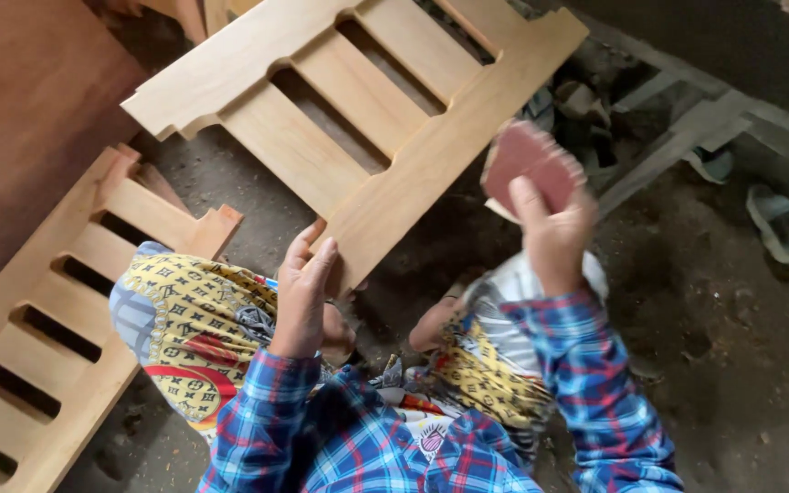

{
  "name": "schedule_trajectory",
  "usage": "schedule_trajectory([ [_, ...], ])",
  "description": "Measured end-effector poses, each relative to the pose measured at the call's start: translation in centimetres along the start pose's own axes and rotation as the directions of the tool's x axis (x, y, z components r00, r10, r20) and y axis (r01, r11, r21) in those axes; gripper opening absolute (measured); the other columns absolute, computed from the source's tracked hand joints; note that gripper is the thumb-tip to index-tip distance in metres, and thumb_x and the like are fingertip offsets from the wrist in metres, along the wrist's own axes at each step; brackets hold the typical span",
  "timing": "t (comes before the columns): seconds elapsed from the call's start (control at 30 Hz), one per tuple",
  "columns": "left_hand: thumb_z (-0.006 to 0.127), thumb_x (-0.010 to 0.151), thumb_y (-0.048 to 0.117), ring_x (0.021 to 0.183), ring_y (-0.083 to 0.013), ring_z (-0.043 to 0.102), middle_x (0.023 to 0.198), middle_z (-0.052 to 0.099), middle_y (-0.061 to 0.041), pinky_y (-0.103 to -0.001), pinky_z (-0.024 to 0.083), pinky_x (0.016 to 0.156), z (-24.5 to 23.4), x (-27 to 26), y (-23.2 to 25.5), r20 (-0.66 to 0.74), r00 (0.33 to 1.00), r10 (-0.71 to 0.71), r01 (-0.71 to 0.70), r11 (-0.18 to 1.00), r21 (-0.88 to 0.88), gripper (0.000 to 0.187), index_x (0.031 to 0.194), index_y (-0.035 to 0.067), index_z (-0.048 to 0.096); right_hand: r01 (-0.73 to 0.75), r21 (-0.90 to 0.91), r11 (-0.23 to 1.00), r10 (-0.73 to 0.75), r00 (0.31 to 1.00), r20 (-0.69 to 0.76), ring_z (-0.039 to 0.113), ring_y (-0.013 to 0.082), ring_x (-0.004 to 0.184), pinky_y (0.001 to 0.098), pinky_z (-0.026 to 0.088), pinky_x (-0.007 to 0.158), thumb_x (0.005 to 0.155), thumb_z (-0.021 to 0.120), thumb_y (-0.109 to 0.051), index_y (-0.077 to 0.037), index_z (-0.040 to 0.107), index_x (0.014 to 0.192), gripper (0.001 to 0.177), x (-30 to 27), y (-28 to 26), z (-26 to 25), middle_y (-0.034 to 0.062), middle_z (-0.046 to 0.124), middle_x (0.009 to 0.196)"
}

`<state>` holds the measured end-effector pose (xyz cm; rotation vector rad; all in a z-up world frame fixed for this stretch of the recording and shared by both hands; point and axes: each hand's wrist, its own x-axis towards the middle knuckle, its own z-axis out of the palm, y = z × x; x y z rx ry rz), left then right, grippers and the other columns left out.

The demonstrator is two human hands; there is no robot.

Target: Sanding a wooden furniture frame with sandpaper to smooth the surface

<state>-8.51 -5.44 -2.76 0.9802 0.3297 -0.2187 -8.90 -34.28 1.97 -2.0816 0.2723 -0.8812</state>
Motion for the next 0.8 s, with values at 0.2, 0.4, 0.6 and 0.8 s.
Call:
schedule_trajectory([
  [0.2, 0.063, 0.091, 0.031, 0.101, -0.0136, 0.063, 0.105, 0.059, -0.004, -0.028, 0.052, 0.088, 1.1, -1.3, 2.2, -0.083, 0.994, -0.077, 0.095, 0.962, 0.255, 0.054, 0.141, 0.012, 0.056, -0.455, 0.559, 0.693, 0.655, 0.721, -0.225, 0.07, 0.0224, 0.087, 0.035, 0.058, 0.068, 0.069, 0.065, -0.013, -0.012, 0.062, 0.092, 0.023, 6.1, 4.9, -7.1, 0.005, 0.067, 0.095],
  [0.4, 0.061, 0.09, 0.028, 0.109, -0.0157, 0.061, 0.118, 0.063, -0.009, -0.031, 0.051, 0.094, 1.1, -0.9, 2.5, -0.079, 0.993, -0.084, 0.106, 0.935, 0.337, 0.059, 0.145, 0.009, 0.051, -0.538, 0.607, 0.585, 0.712, 0.699, -0.067, 0.07, 0.0207, 0.093, 0.0334, 0.057, 0.074, 0.079, 0.06, -0.008, -0.015, 0.065, 0.102, 0.024, 7.9, 10.0, -7.8, 0.0023, 0.068, 0.102],
  [0.6, 0.058, 0.089, 0.033, 0.121, -0.0168, 0.056, 0.134, 0.062, -0.007, -0.032, 0.042, 0.104, -0.4, -0.1, 1.8, -0.019, 0.999, 0.038, -0.018, 0.789, 0.614, 0.054, 0.136, 0.006, 0.057, -0.556, 0.381, 0.739, 0.6, 0.8, 0.004, 0.074, 0.0278, 0.108, 0.0353, 0.066, 0.073, 0.082, 0.065, -0.012, -0.01, 0.055, 0.132, 0.051, 14.6, 16.3, -5.9, 0.0115, 0.068, 0.123],
  [0.8, 0.058, 0.083, 0.018, 0.116, -0.0253, 0.062, 0.134, 0.066, -0.017, -0.039, 0.05, 0.094, 1.3, -0.3, 2.3, -0.28, 0.937, -0.208, 0.279, 0.928, 0.245, 0.064, 0.146, 0.008, 0.053, -0.467, 0.711, 0.526, 0.685, 0.728, -0.029, 0.081, 0.0441, 0.109, 0.0639, 0.079, 0.088, 0.076, 0.07, 0.009, -0.011, 0.061, 0.128, 0.057, 24.7, 27.2, -5.6, 0.0227, 0.075, 0.129],
])
